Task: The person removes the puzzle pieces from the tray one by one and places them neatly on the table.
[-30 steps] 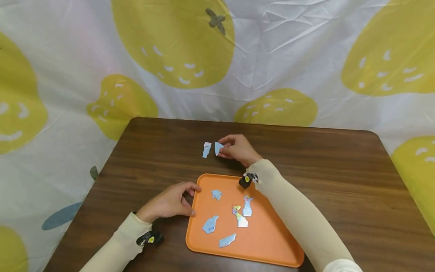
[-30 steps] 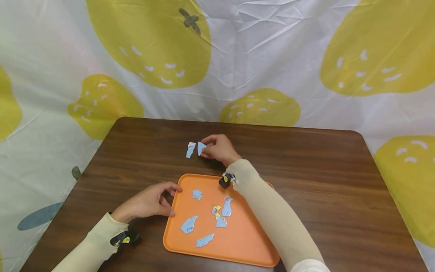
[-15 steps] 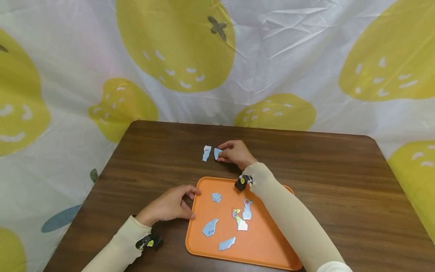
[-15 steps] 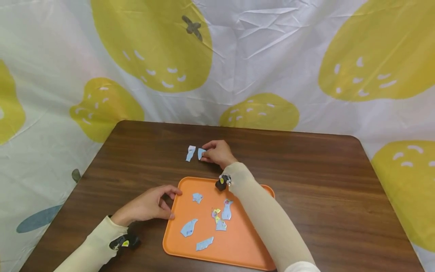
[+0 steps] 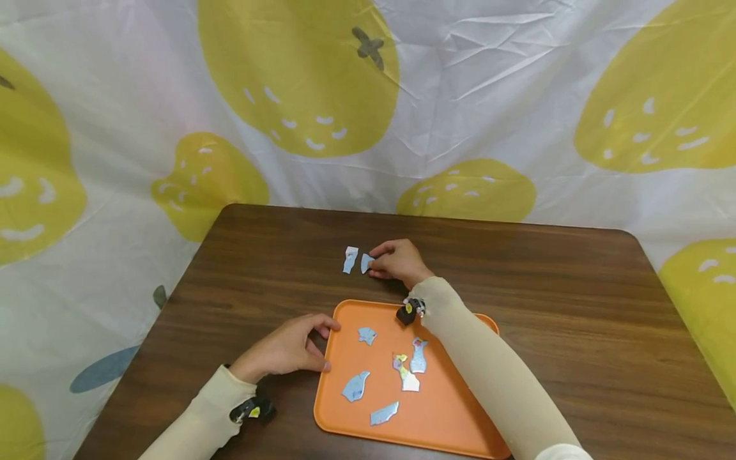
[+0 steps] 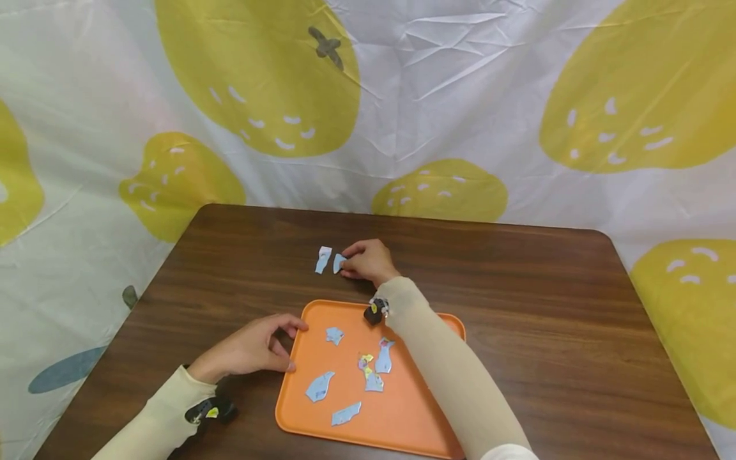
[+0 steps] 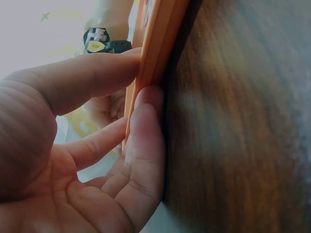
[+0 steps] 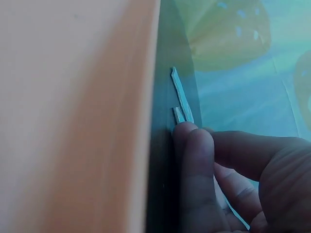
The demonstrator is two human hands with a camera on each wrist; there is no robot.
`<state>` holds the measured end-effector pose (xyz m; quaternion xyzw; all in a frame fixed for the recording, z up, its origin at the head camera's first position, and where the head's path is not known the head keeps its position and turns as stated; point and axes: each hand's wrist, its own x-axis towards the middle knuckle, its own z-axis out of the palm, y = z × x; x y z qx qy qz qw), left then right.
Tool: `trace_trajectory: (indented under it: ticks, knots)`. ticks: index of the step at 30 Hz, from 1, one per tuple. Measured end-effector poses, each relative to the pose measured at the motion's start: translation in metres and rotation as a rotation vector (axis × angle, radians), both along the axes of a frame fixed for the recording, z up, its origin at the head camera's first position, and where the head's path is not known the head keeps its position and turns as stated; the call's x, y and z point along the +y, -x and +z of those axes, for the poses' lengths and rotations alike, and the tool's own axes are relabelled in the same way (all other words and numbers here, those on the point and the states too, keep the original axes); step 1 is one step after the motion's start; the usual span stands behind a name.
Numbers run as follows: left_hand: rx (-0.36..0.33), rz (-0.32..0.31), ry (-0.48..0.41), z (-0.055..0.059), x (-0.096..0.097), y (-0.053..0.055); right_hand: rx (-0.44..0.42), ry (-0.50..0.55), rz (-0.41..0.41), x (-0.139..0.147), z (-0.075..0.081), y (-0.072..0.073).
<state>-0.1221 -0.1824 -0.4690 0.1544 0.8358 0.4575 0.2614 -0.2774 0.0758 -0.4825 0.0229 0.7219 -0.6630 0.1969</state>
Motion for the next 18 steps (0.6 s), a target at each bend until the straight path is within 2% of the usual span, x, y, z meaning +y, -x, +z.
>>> trace_trajectory:
  ticks: [11, 18]
  knots:
    - [0.010, -0.017, -0.028, -0.001, 0.001, 0.002, 0.122, -0.125, 0.083, 0.011, 0.014, -0.005]
    - [0.002, -0.009, -0.021, 0.000, 0.002, 0.003, 0.171, -0.183, 0.113, 0.016, 0.027, -0.018]
